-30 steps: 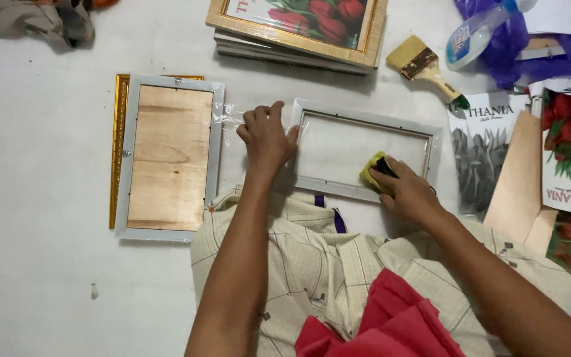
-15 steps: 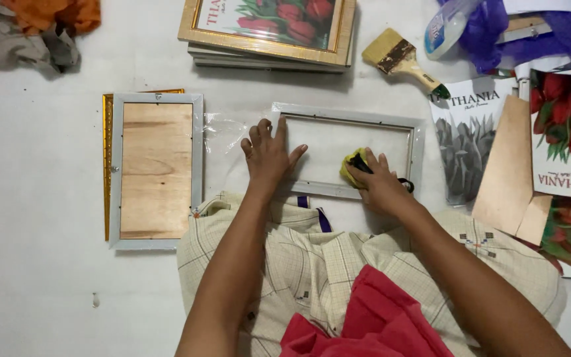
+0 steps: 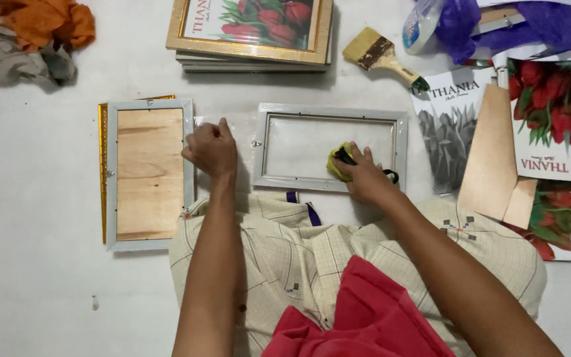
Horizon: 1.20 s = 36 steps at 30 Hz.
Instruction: Cleaning a glass pane within a frame and then inserting a wooden backing board to assemble it.
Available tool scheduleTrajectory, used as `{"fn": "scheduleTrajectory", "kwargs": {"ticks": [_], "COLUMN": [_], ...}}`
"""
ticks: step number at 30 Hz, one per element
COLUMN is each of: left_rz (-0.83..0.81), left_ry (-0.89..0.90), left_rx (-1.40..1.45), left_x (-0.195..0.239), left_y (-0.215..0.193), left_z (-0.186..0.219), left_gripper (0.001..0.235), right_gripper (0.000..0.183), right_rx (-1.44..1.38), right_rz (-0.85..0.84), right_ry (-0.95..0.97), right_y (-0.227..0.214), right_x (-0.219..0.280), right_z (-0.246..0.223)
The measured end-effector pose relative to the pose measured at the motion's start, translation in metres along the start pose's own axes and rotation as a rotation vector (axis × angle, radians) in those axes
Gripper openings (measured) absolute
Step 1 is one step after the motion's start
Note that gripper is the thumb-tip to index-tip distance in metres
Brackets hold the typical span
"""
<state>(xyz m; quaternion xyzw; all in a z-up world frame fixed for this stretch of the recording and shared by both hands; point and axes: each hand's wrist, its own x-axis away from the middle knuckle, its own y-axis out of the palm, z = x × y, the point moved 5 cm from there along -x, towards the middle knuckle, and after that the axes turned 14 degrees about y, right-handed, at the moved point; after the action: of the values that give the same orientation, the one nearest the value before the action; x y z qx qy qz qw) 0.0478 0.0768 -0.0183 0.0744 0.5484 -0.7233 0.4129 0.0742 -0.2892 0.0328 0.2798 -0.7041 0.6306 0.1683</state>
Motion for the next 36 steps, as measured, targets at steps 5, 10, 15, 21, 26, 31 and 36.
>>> {"fn": "scheduleTrajectory", "kwargs": {"ticks": [5,10,15,21,26,31,36], "left_rz": [0.018,0.080,-0.280,-0.924,-0.905,-0.922,-1.008], "left_ry": [0.029,0.362,0.555,0.964,0.923,0.845,0.766], "left_rx": [0.106,0.269,0.654,1.751,1.733,1.731,1.740], "left_x": [-0.010,0.009,0.040,0.082,0.084,0.087,0.095], "left_y": [-0.024,-0.045,-0.073,-0.347,-0.348,-0.339,-0.325], "left_z": [0.029,0.093,0.178,0.378,0.399,0.407,0.408], "left_gripper": [0.013,0.025,0.011,0.035,0.038,0.043,0.047], "right_gripper": [0.065,0.064,0.068,0.080,0.070,0.070,0.071], "right_rx": [0.061,0.047,0.113,0.059,0.088,0.042,0.141], "right_rz": [0.007,0.042,0.040,0.075,0.065,0.080,0.062], "right_ry": [0.005,-0.020,0.001,0.080,-0.025,-0.081,-0.092], "right_y": [-0.004,-0.002,0.009,0.006,0.017,0.010,0.010], "right_x": [0.002,-0.001,-0.015,-0.005,-0.020,-0.009,-0.009], "right_z": [-0.003,-0.001,0.006,-0.001,0.009,0.006,0.008]}}
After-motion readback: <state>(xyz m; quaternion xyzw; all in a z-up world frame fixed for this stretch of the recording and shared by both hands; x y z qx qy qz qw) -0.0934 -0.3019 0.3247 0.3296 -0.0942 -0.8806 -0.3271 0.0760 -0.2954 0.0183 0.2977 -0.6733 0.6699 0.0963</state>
